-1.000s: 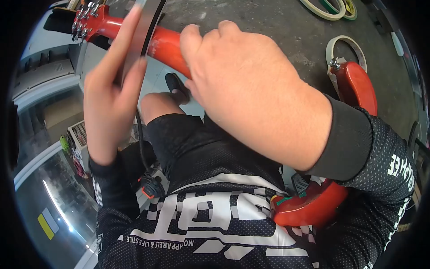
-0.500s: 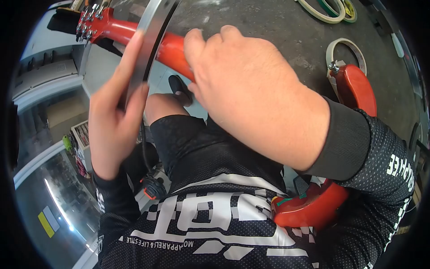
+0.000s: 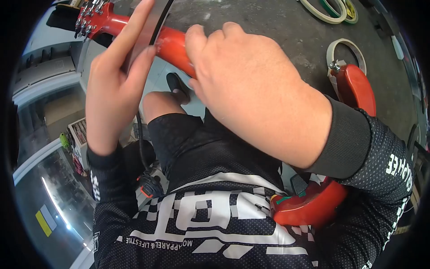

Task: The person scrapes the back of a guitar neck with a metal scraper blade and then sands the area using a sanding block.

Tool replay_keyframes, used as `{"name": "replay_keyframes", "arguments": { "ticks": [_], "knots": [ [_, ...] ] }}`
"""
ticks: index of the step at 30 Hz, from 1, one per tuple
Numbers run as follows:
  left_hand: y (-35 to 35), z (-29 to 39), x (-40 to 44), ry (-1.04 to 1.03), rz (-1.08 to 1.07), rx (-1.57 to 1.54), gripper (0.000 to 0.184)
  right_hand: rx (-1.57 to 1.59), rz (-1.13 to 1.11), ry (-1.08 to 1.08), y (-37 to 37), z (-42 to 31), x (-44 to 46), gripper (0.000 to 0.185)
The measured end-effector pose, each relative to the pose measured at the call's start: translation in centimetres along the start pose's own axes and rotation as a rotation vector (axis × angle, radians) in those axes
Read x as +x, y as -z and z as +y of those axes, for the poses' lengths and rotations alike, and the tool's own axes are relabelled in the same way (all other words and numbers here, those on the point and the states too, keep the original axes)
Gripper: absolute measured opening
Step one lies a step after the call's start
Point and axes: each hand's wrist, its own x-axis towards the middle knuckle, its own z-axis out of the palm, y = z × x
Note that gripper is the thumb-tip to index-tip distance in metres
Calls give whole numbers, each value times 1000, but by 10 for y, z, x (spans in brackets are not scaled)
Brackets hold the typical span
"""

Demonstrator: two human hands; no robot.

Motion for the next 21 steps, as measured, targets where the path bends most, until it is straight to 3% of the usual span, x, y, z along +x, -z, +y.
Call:
{"name": "replay_keyframes", "arguments": {
  "ticks": [5,9,16,19,21],
  "knots": [
    [-5,-7,-32,-7,18,-5,75,40,26,4,-1,2,0,71],
    [-6,1,-1,103,-2,-65,76,8,-11,-16,-1,0,1,71],
    [-16,-14,-44,-10,40,-21,78,45,-31,-24,1,3,-1,73],
    [-12,-11,-11,44,44,-86,78,27,-5,-3,1,0,2,73],
    [-13,-14,-14,-29,68,-80,77,2,44,23,-1,2,1,73]
  ]
}}
